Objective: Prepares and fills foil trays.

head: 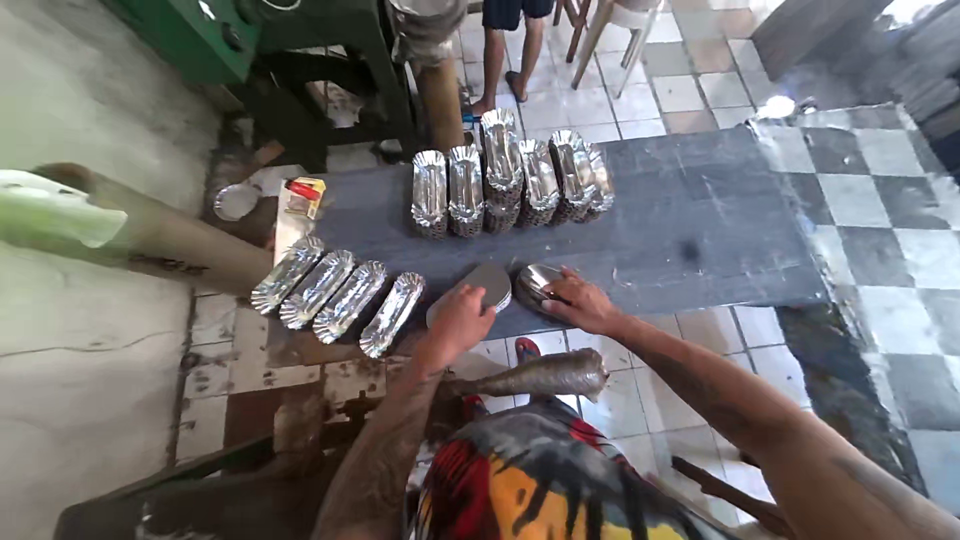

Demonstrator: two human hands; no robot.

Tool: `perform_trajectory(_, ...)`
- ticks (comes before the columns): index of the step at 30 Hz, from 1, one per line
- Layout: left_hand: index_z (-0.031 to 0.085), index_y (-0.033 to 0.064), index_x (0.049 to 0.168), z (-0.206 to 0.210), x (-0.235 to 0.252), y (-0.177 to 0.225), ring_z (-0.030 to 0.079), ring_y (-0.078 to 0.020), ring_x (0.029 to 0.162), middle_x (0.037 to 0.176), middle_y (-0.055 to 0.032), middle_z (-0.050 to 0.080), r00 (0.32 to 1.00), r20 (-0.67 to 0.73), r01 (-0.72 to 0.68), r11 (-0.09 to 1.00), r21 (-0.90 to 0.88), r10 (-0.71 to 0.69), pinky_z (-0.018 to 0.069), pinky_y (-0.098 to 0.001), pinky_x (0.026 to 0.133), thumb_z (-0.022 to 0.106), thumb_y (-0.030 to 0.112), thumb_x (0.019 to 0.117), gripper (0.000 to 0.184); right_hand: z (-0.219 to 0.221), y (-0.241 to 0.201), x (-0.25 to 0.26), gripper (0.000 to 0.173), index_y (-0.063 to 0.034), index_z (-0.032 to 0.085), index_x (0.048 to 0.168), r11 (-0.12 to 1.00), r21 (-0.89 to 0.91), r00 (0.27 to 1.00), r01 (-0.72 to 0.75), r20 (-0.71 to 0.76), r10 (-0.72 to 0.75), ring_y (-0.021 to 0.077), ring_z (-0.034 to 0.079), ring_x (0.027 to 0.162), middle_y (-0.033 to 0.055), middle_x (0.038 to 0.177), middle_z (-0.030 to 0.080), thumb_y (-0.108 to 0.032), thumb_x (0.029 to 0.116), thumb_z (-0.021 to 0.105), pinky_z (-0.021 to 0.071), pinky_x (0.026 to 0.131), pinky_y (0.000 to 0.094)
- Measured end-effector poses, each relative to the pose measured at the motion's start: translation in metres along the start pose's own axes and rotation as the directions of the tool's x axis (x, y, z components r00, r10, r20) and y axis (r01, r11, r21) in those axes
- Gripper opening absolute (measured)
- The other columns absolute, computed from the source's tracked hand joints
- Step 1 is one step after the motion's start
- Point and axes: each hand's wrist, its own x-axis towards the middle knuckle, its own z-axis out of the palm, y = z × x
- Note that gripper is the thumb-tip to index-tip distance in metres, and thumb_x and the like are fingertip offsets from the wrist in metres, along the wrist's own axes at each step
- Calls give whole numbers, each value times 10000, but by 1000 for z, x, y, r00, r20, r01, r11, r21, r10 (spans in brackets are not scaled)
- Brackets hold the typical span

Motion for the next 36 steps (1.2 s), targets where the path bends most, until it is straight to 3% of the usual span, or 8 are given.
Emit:
perform_trajectory(5, 659, 54, 1176, 26, 50, -15, 691, -365, 908, 998, -180, 705, 989, 142, -35, 999, -6, 36, 562, -613, 799, 815, 247, 856, 405, -14, 6, 3, 446, -37, 696, 1267, 987, 156, 991, -40, 133, 19, 229, 562, 1344, 106, 1315, 684, -349, 1086, 435, 181, 1287, 492)
perform_trajectory(11, 542, 24, 1440, -11, 72, -36, 685, -257, 1037, 1222, -195, 681, 856, 488, 5, 941, -339, 171, 546, -461, 955, 739, 193, 950, 555, -6, 12, 0, 421, -22, 730, 1181, 986, 159, 998, 44, 40, -51, 206, 644, 1229, 97, 1200, 731, -330, 1080, 461, 243, 1267, 491)
perform_trajectory(18, 565, -2, 1378, -9, 70, -37, 674, -199, 982, 1159, -162, 685, 839, 506, 10, 924, -382, 200, 551, -397, 921, 744, 125, 931, 498, 11, 7, -5, 209, -7, 742, 1006, 996, 64, 995, 64, -81, -59, 237, 694, 1073, 96, 1033, 750, -112, 830, 705, 309, 1234, 488)
perform_trajectory(27, 564, 76, 1393, -23, -41, 11, 696, -363, 938, 1090, -219, 693, 991, -41, -132, 976, -171, 127, 563, -567, 814, 484, 99, 1034, 369, 3, -57, -13, 298, 12, 708, 1153, 979, -200, 973, 40, -214, -83, 344, 646, 1199, 173, 1205, 707, -94, 904, 584, 474, 1100, 509)
perform_trajectory(29, 652, 48, 1179, -16, -79, 5, 663, -194, 782, 949, -113, 691, 978, -203, -156, 788, -596, 41, 566, -406, 686, 448, 57, 988, 279, 3, -113, -20, 358, 60, 617, 1297, 957, 288, 945, -21, -307, 113, 245, 632, 1146, 168, 1242, 665, -23, 977, 480, 520, 999, 409)
perform_trajectory(31, 608, 110, 1057, 4, -103, 2, 700, -113, 760, 892, -15, 712, 977, -144, -77, 373, -925, -156, 609, -338, 655, 456, 89, 918, 207, 20, -166, -22, 337, -55, 583, 1309, 552, 832, 895, -62, -199, 400, 131, 699, 896, 52, 1078, 709, -67, 1029, 395, 613, 776, 345)
perform_trajectory(33, 570, 102, 1119, 26, -112, -3, 697, -169, 808, 925, -51, 694, 965, -13, 3, 62, -998, -263, 605, -390, 693, 466, 90, 906, 238, 41, -197, -17, 323, -90, 595, 1269, 255, 961, 861, -107, -39, 507, 154, 702, 805, 49, 956, 716, -120, 1042, 368, 616, 720, 384)
perform_trajectory(36, 589, 117, 996, 35, -136, 7, 713, -147, 742, 825, -52, 716, 952, 44, -25, -219, -975, -304, 608, -339, 653, 366, 75, 935, 234, 35, -204, -25, 278, -54, 598, 1240, 147, 960, 939, -237, 188, 289, 170, 718, 854, 82, 965, 726, -49, 1014, 437, 617, 792, 387)
